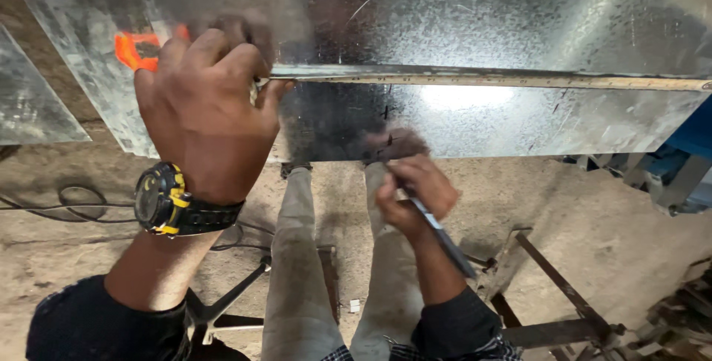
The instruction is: The person measures and marks lines on large metal sheets using a ruler and a marker. They repeatedly lift and flip the sheets to access different sections, aligning the ruler to draw straight lines across the surface.
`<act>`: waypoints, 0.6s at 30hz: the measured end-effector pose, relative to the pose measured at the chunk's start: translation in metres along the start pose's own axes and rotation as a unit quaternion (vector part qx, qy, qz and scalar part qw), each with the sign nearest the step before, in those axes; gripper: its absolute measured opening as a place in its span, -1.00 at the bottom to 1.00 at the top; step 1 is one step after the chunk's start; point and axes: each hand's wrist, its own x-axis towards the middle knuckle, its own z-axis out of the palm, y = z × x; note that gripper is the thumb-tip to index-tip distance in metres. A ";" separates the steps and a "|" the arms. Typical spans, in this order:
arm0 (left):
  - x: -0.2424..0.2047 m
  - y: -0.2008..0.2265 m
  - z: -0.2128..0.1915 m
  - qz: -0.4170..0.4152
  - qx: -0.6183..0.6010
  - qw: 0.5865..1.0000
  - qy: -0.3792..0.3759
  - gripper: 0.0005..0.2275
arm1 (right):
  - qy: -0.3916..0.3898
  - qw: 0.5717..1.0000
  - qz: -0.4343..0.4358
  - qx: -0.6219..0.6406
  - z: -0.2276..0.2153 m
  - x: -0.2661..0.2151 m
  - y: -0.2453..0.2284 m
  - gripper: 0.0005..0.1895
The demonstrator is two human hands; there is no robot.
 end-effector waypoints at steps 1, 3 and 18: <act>0.001 -0.001 0.001 0.010 0.009 1.000 0.015 -0.76 | 0.042 0.999 0.032 0.012 -0.010 -0.001 0.006 -0.88; 0.004 0.001 0.003 0.035 0.018 0.998 0.043 -0.78 | 0.124 0.988 0.088 -0.004 -0.044 0.003 0.025 -0.89; -0.001 -0.009 0.003 0.037 0.033 0.998 -0.037 -0.75 | 0.164 0.982 0.098 0.011 -0.141 0.063 0.095 -0.92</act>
